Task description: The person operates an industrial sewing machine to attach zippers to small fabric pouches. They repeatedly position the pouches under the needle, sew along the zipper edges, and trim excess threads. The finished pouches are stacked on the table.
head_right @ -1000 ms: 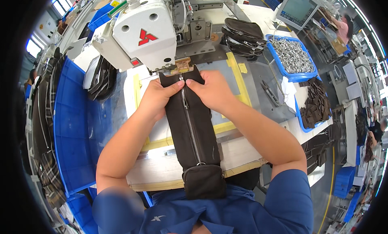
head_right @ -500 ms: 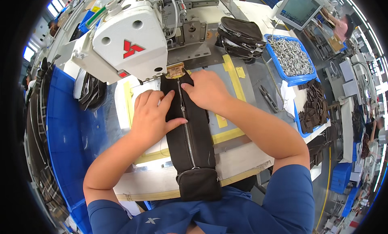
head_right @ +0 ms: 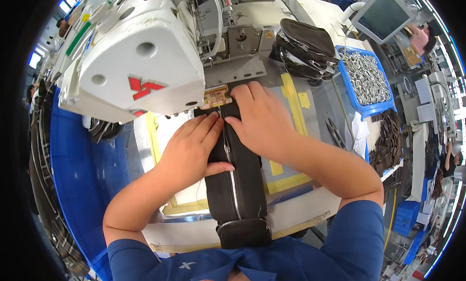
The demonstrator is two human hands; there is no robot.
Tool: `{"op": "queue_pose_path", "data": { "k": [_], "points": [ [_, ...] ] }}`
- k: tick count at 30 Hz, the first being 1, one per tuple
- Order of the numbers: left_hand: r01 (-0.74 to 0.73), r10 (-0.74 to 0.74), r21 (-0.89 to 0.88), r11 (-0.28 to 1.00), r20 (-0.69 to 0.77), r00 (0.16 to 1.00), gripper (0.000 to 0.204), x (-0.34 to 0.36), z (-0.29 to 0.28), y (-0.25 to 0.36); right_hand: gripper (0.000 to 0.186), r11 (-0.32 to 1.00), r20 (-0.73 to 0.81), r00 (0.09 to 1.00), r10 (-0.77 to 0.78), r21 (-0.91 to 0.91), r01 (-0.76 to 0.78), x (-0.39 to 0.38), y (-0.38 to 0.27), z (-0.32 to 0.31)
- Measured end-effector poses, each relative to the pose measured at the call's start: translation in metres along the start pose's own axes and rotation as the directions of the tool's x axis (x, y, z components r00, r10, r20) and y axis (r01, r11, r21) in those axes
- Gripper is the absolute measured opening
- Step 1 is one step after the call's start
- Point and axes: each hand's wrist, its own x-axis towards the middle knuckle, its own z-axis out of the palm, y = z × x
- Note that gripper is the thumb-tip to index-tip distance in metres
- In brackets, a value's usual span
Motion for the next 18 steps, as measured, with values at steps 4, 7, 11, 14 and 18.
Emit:
{"op": "queue_pose_path", "data": {
  "k": [4,7,11,14,18],
  "points": [
    [-0.015,0.017,-0.057,0.998,0.03,0.999,0.095,0.005,0.001,-0.004,0.046,0.907,-0.038,0.907,-0.419,-0.058,0.417,-0.014,0.004,-0.002],
    [-0.007,0.011,-0.103,0.995,0.038,0.999,0.095,0.008,0.0,-0.005,0.051,0.897,0.049,0.896,-0.442,0.028,0.441,-0.014,0.005,0.003],
    [0.022,-0.012,-0.121,0.992,0.079,0.997,0.097,0.006,0.001,-0.006,0.058,0.911,0.146,0.899,-0.413,0.076,0.406,-0.016,0.006,0.004],
    [0.025,-0.014,-0.145,0.989,0.081,0.997,0.097,0.009,0.002,-0.006,0.061,0.923,0.201,0.901,-0.385,0.072,0.378,-0.017,0.006,0.002],
    [0.022,-0.011,-0.145,0.989,0.078,0.997,0.097,0.008,0.003,-0.006,0.063,0.918,0.265,0.879,-0.396,0.083,0.388,-0.013,0.009,-0.003]
  ]
}}
